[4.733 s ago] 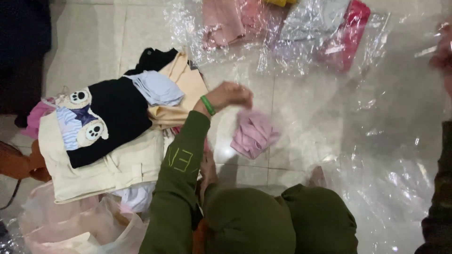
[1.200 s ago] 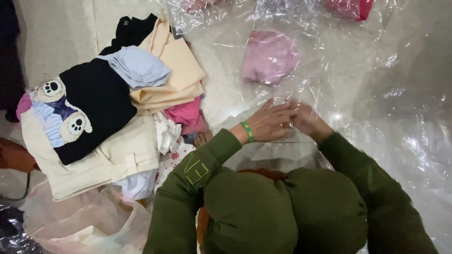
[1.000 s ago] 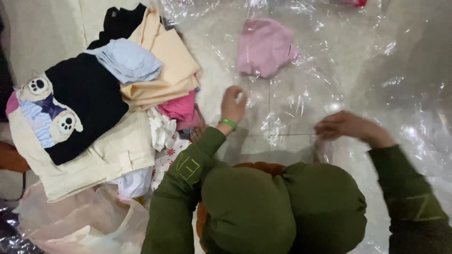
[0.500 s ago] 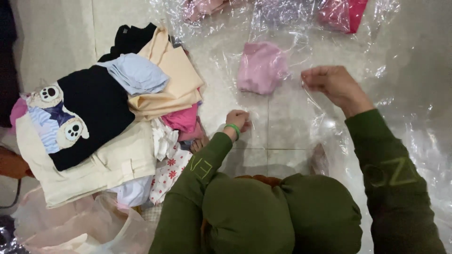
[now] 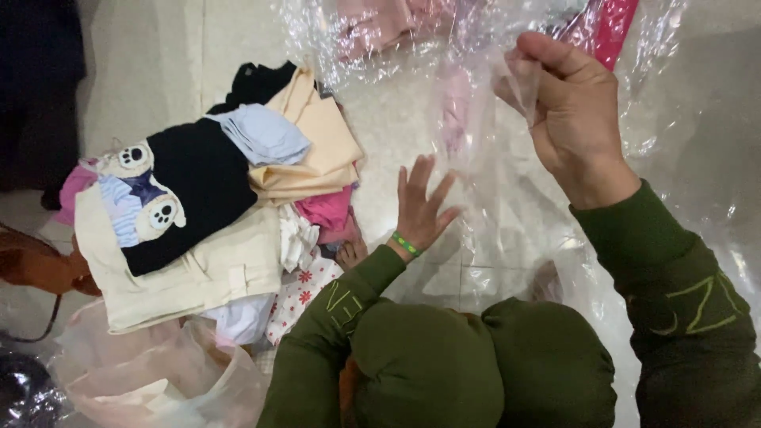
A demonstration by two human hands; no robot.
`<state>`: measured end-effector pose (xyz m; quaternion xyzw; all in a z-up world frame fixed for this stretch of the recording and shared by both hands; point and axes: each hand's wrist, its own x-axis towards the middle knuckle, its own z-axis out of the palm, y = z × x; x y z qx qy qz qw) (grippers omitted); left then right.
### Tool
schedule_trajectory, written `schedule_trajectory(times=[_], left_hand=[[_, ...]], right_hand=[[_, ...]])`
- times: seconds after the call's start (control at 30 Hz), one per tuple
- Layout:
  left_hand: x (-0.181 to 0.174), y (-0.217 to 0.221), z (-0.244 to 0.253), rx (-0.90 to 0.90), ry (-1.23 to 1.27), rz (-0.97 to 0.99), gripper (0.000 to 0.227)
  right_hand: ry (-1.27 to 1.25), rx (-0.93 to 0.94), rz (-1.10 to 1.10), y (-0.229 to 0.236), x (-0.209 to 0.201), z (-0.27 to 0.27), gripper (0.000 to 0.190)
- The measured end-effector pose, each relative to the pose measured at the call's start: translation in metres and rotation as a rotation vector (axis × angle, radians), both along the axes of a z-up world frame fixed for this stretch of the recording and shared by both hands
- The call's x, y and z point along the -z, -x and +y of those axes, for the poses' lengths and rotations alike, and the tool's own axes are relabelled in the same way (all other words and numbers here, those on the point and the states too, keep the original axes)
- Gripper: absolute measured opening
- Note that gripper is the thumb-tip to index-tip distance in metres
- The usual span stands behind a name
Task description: Folding various garments and placing them into individual clear plastic bags on the floor.
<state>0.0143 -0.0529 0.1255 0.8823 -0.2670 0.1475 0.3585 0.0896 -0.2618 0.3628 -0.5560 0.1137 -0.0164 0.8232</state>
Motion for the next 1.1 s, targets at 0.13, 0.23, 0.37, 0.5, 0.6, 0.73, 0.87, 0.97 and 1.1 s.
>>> schedule_trajectory(times=[0.13, 0.23, 0.37, 0.5, 0.6, 0.73, 0.87, 0.97, 1.1], left_hand=[[-0.018, -0.023, -0.001, -0.07, 0.268, 0.143, 0.042], [-0.07, -0.061, 0.026, -0.086, 0.535, 0.189, 0.027], [-0.167, -0.085, 0.052, -0.053, 0.811, 0.406, 0.036], [-0.147, -0.093, 0.064, 0.001, 0.629, 0.447, 0.026], [-0.125, -0.107, 0.072, -0.058, 0.601, 0.676, 0.033], [-0.129, -0.098, 0.072, 0.012, 0.761, 0.858, 0.033], [-0.171, -0.12, 0.059, 0.089, 0.825, 0.724, 0.026], [-0.165, -0.085, 0.068, -0.041, 0.654, 0.672, 0.024], [-0.041, -0.04, 0.082, -0.16, 0.691, 0.961, 0.025]], right_hand=[[0.181, 0.111, -0.036, 0.001, -0.011, -0.025, 0.007], [0.621, 0.176, -0.246, 0.006, 0.009, -0.092, 0.01], [0.804, 0.222, -0.257, 0.03, 0.036, -0.153, 0.003], [0.471, 0.231, -0.311, 0.052, 0.098, -0.156, 0.014], [0.691, 0.106, 0.027, 0.05, 0.1, -0.14, 0.013], [0.509, 0.062, 0.204, 0.065, 0.076, -0.123, 0.009], [0.382, 0.115, -0.031, 0.054, 0.075, -0.133, 0.018], [0.484, 0.207, 0.169, 0.086, 0.072, -0.113, 0.022], [0.489, 0.116, 0.192, 0.136, 0.18, -0.096, 0.018]])
